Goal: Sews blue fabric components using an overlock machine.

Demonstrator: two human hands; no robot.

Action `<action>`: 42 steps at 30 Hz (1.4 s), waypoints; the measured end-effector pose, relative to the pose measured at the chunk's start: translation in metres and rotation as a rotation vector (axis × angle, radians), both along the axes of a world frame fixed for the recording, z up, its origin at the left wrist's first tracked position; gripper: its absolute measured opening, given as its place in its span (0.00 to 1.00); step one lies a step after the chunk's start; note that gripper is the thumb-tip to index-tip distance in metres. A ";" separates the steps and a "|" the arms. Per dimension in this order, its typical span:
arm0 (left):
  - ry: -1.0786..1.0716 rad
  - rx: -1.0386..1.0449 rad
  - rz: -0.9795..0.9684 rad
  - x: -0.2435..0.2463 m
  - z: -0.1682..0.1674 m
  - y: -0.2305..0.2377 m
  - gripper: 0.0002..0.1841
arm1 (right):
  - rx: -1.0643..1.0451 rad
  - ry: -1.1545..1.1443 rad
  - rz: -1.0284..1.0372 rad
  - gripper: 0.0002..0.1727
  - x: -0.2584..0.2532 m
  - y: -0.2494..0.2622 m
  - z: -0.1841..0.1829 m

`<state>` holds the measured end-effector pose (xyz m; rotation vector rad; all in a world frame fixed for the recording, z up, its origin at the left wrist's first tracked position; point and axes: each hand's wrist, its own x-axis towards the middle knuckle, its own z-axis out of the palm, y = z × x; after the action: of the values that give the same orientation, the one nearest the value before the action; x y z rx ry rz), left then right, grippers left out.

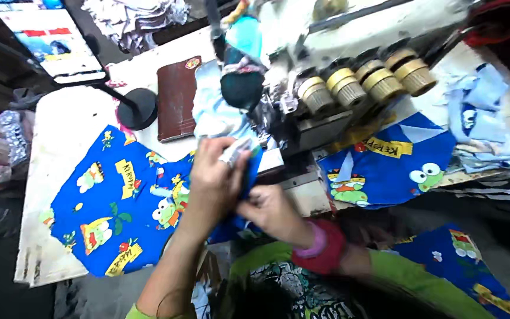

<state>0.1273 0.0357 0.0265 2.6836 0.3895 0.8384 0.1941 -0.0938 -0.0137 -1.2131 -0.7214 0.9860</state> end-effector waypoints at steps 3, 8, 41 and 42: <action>0.000 -0.007 0.058 0.020 0.012 0.031 0.12 | 0.031 -0.046 0.086 0.09 -0.012 0.016 0.002; 0.050 -0.225 0.008 0.025 0.012 0.057 0.17 | -0.029 -0.185 0.007 0.14 -0.008 -0.013 -0.001; -0.305 -0.363 -0.170 -0.081 0.068 -0.036 0.30 | 0.155 -0.427 0.424 0.08 -0.005 -0.094 0.095; -0.441 -0.409 -0.211 -0.112 0.055 -0.039 0.39 | 0.181 -0.370 0.375 0.09 -0.005 -0.106 0.102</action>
<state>0.0149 -0.0037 0.0815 2.0524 0.1464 1.1105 0.1890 -0.1999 0.0880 -1.1331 -1.3384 0.9816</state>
